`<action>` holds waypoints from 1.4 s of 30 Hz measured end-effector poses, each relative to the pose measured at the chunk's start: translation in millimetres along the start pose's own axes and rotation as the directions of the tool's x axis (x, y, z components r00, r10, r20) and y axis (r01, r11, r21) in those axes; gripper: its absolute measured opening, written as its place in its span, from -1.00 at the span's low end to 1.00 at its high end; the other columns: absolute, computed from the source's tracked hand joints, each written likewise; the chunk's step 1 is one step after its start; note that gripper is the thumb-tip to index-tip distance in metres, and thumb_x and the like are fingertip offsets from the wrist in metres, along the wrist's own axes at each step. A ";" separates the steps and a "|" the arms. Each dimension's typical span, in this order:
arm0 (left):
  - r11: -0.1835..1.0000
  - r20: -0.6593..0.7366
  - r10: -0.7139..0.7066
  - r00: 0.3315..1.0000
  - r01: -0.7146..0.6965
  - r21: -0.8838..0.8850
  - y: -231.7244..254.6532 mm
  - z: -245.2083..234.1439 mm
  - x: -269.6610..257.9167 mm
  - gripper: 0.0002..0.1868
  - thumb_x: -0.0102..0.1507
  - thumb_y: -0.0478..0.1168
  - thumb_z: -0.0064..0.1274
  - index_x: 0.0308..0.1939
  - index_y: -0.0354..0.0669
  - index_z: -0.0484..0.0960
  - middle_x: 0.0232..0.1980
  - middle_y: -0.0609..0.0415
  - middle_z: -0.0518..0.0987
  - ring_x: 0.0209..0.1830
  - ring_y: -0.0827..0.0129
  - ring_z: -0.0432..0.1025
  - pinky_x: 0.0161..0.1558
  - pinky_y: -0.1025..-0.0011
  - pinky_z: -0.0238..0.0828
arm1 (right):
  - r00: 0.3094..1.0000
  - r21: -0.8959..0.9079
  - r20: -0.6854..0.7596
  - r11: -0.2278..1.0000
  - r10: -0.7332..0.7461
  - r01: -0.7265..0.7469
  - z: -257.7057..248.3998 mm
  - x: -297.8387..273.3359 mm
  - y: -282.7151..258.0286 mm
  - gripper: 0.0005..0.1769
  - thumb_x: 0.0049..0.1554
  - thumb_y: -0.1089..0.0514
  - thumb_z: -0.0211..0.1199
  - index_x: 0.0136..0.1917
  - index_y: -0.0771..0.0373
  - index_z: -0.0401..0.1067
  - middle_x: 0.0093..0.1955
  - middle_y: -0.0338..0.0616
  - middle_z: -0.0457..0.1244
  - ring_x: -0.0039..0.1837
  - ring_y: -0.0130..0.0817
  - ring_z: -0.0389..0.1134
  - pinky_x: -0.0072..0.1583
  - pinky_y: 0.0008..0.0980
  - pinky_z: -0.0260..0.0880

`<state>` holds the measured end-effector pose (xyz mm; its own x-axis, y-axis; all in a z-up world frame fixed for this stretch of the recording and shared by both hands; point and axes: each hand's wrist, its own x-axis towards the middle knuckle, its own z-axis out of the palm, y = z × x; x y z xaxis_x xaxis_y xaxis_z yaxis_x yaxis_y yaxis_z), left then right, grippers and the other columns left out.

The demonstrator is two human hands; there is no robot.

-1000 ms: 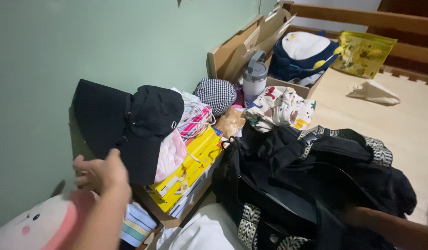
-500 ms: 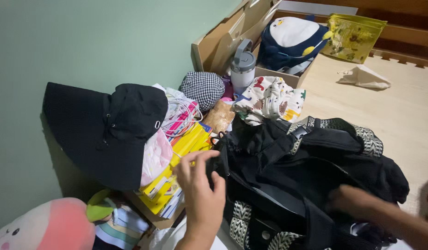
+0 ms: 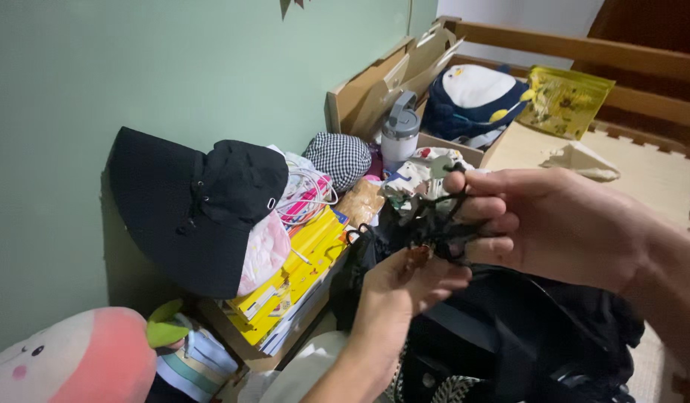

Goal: The person unpacks a black backpack on a bed, taking out a checkered pouch, a gray pouch, clothing, a charging cable and charger, diapers, a hair bow, papers, and books, and placing each item on the bed beside the bag.

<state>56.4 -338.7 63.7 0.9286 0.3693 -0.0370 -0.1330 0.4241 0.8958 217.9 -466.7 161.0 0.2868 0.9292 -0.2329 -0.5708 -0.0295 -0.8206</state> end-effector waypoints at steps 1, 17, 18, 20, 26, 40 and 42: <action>0.996 0.011 -0.057 0.998 0.057 -0.065 4.8 -1.8 -5.6 -0.71 0.35 -0.19 0.06 0.00 -0.39 0.65 -0.12 -0.14 0.73 -0.11 0.18 0.63 0.09 0.27 0.55 | 1.000 0.019 -0.002 1.000 -0.012 0.012 5.2 -2.4 -1.0 -0.69 0.39 -0.01 0.02 0.13 0.28 0.38 -0.35 -0.43 0.07 -0.29 -0.56 0.03 -0.20 -0.44 0.17; 0.482 0.128 -0.746 0.654 0.662 -0.574 -84.7 49.0 90.6 -0.33 0.34 -0.03 0.09 0.34 -0.23 0.10 0.47 -0.60 0.24 0.34 -0.27 0.38 0.31 -0.09 0.35 | 0.827 -0.444 -0.439 0.885 -0.352 0.141 -267.6 -84.6 -91.6 -0.70 0.27 0.15 0.13 0.27 0.18 0.38 -0.22 -0.31 0.16 -0.28 -0.43 0.19 -0.21 -0.28 0.33; 0.477 0.091 -0.772 0.629 0.667 -0.572 -103.1 60.8 108.8 -0.22 0.31 0.00 0.16 0.41 -0.20 0.05 0.52 -0.52 0.17 0.42 -0.22 0.31 0.38 -0.07 0.27 | 0.828 -0.532 -0.468 0.846 -0.308 0.015 -297.1 -89.8 -92.3 -0.66 0.25 0.18 0.14 0.29 0.18 0.38 -0.19 -0.28 0.18 -0.25 -0.39 0.23 -0.20 -0.24 0.37; 0.465 0.014 -0.820 0.572 0.680 -0.567 -138.5 75.9 138.4 0.01 0.27 0.07 0.29 0.55 -0.15 -0.05 0.63 -0.35 0.04 0.59 -0.13 0.18 0.53 -0.04 0.09 | 0.872 -0.727 -0.454 0.642 -0.183 -0.244 -346.7 -89.4 -71.1 -0.58 0.20 0.24 0.18 0.34 0.19 0.37 -0.12 -0.20 0.22 -0.20 -0.32 0.29 -0.16 -0.17 0.45; 0.509 -0.185 -0.829 0.528 0.575 -0.640 -218.1 68.9 201.8 0.07 0.14 0.24 0.33 0.52 -0.22 0.17 0.58 -0.16 0.19 0.61 0.00 -0.03 0.58 0.07 -0.26 | 0.605 -0.355 -0.793 0.753 0.071 -0.554 -425.6 -84.5 48.5 -0.34 0.24 -0.16 0.04 0.46 0.29 0.27 0.37 0.27 0.21 0.28 0.01 0.27 0.30 0.11 0.38; 0.583 -0.145 -0.707 0.692 0.454 -0.674 -245.9 24.7 146.9 -0.70 0.24 -0.19 0.23 0.00 -0.22 0.58 0.05 -0.06 0.58 0.14 0.05 0.47 0.31 0.07 0.38 | 0.674 -0.752 -0.639 0.482 -0.370 -0.449 -251.3 -7.3 49.7 -0.40 0.00 0.02 0.35 0.32 0.17 0.52 0.13 0.10 0.47 0.10 -0.10 0.50 0.23 -0.12 0.44; 0.566 -0.111 -0.712 0.693 0.473 -0.676 -241.4 16.9 149.1 -0.68 0.26 -0.15 0.20 0.04 -0.20 0.58 0.12 -0.06 0.58 0.17 0.04 0.47 0.30 0.10 0.35 | 0.726 -0.801 -0.477 0.585 -0.495 -0.126 -211.7 -24.8 62.4 -0.48 0.01 0.25 0.24 0.27 0.18 0.55 0.03 0.06 0.49 -0.05 -0.22 0.48 0.06 -0.15 0.46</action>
<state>232.8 -400.0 -150.7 0.7001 0.0458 -0.7125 0.1295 0.9732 0.1899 338.0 -569.6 5.1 0.8578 0.5139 -0.0117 0.2456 -0.4297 -0.8689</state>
